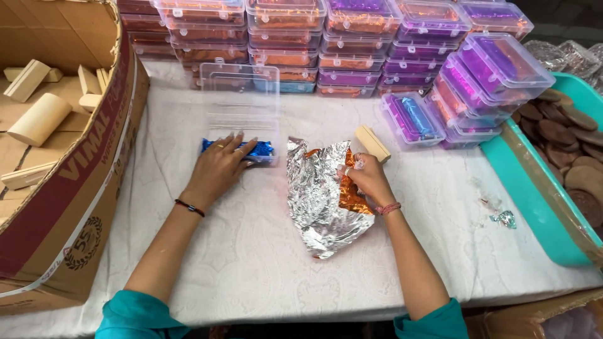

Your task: Wrapping wooden stamps in foil and placing them in storage boxes.

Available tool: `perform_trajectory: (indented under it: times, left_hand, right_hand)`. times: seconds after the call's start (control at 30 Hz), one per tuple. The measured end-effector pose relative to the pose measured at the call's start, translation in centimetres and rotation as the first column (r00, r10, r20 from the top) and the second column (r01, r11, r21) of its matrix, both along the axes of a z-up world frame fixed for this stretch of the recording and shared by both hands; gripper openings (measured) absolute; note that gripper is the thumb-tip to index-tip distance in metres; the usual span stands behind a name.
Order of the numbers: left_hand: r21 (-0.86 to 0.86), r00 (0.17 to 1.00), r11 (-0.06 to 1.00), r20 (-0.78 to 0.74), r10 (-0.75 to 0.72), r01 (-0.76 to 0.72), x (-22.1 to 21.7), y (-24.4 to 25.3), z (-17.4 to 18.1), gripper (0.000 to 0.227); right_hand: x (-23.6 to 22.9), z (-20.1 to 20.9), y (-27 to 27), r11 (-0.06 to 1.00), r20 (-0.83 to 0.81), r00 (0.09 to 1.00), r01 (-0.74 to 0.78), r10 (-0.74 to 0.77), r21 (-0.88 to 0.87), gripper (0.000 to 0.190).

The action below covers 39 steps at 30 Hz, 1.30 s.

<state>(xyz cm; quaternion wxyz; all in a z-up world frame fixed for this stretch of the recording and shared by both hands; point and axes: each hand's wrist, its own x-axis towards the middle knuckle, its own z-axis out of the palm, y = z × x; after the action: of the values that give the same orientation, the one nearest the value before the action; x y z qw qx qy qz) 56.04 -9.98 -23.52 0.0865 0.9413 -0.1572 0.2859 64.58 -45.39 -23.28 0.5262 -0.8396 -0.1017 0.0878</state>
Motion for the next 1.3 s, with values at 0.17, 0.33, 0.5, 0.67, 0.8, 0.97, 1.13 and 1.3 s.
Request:
perform_trajectory:
  times: [0.17,0.33,0.5,0.67,0.8,0.97,1.13,1.3]
  left_hand:
    - [-0.068,0.977,0.99,-0.181,0.114,-0.128,-1.0,2.7,1.4,0.054]
    - [-0.1,0.987,0.987,0.094,0.132,-0.122,-0.8,-2.1,2.5,0.062]
    - [-0.451,0.952,0.888,-0.22,-0.213,0.095,0.8,-10.4,-3.5,0.035]
    - [-0.169,0.908,0.984,-0.402,-0.121,0.056,1.1,-12.6,-3.1,0.098]
    - [-0.121,0.923,0.993,-0.383,-0.032,-0.015,0.2,-12.2,-3.4,0.092]
    - [-0.051,0.788,0.999,-0.616,-0.03,-0.002,-1.5,-13.2,0.2,0.112]
    - [-0.052,0.793,0.997,-0.609,0.02,-0.065,-2.5,-14.0,-0.6,0.112]
    - [-0.031,0.794,0.997,-0.607,0.036,-0.069,-2.8,-13.9,-0.9,0.111]
  right_hand:
    - [-1.8,1.0,2.0,0.962,-0.151,0.988,0.014,0.029,0.274,0.024]
    - [-1.3,-1.9,3.6,0.988,-0.112,0.993,0.05,-0.034,0.146,0.03]
    - [-3.1,0.0,4.0,1.0,-0.01,1.0,-0.005,0.005,-0.017,0.024]
    - [0.7,-2.2,-0.5,0.968,0.072,0.997,-0.004,0.022,-0.251,0.035]
    - [1.6,1.1,-4.9,0.849,0.463,0.868,0.373,-0.177,-0.374,0.016]
    - [3.8,-1.1,-7.2,0.796,0.473,0.814,0.515,-0.337,-0.319,0.022]
    - [2.9,-0.2,-5.6,0.892,0.326,0.904,0.368,-0.276,-0.264,0.023]
    - [0.0,2.7,-1.7,0.855,0.406,0.905,0.308,-0.129,-0.416,0.043]
